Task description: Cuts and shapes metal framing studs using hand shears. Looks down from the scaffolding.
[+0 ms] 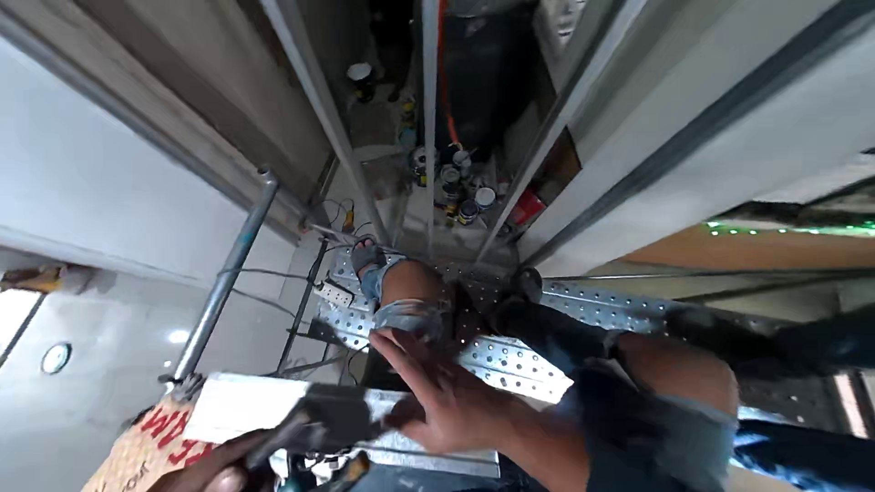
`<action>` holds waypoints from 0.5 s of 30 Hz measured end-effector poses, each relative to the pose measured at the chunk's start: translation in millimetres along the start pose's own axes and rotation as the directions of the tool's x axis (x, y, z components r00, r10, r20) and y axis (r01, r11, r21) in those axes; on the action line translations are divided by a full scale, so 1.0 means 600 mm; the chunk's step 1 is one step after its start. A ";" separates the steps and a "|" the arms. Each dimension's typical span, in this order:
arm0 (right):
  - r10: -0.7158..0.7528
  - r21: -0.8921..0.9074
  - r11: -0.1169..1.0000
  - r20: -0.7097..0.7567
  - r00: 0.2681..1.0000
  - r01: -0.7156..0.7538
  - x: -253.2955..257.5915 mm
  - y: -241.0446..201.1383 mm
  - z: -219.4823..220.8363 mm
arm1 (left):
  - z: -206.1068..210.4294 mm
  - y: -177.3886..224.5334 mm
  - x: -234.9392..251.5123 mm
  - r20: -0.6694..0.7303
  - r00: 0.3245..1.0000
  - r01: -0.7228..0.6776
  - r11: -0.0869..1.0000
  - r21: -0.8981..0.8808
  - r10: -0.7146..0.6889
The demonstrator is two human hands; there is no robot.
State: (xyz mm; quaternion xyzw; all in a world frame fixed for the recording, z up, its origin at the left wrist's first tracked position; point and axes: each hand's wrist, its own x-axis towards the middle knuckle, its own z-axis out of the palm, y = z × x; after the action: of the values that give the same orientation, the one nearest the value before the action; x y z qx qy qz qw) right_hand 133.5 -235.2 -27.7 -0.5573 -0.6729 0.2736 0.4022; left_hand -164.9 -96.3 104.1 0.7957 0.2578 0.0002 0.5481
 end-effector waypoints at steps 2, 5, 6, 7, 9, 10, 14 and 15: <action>-0.134 0.041 0.989 -0.165 0.977 0.143 -0.005 0.008 0.010 | 0.001 0.001 0.089 0.160 0.987 -0.033 0.989 0.144 0.010; -0.222 -0.075 0.974 -0.181 0.958 0.212 -0.025 0.022 0.031 | 0.023 -0.026 0.183 0.352 0.936 -0.096 0.967 0.236 0.007; -0.239 -0.153 0.965 -0.176 0.955 0.214 -0.030 0.028 0.042 | 0.028 -0.029 0.203 0.395 0.918 -0.093 0.965 0.247 -0.013; -0.251 -0.256 0.946 -0.186 0.950 0.199 -0.032 0.032 0.053 | 0.030 -0.028 0.221 0.426 0.904 -0.090 0.960 0.266 -0.033; -0.239 -0.400 0.907 -0.222 0.945 0.136 -0.032 0.032 0.064 | 0.023 -0.024 0.252 0.464 0.885 -0.111 0.951 0.287 -0.037; -0.209 -0.434 0.896 -0.222 0.953 0.095 -0.031 0.030 0.066 | 0.017 -0.025 0.262 0.469 0.883 -0.120 0.955 0.271 -0.022; -0.117 -0.435 0.900 -0.191 0.975 0.022 -0.032 0.046 0.060 | -0.027 -0.071 0.279 0.417 0.908 -0.102 0.986 0.131 0.038; -0.121 -0.431 0.902 -0.199 0.972 0.024 -0.033 0.053 0.057 | -0.039 -0.081 0.277 0.418 0.908 -0.075 0.993 0.088 0.032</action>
State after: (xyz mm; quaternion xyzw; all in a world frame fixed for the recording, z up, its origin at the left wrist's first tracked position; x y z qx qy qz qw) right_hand 122.7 -244.2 -76.4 -0.6327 -0.6879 0.0412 0.3532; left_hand -47.5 4.9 23.9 0.8112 0.1132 -0.1672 0.5488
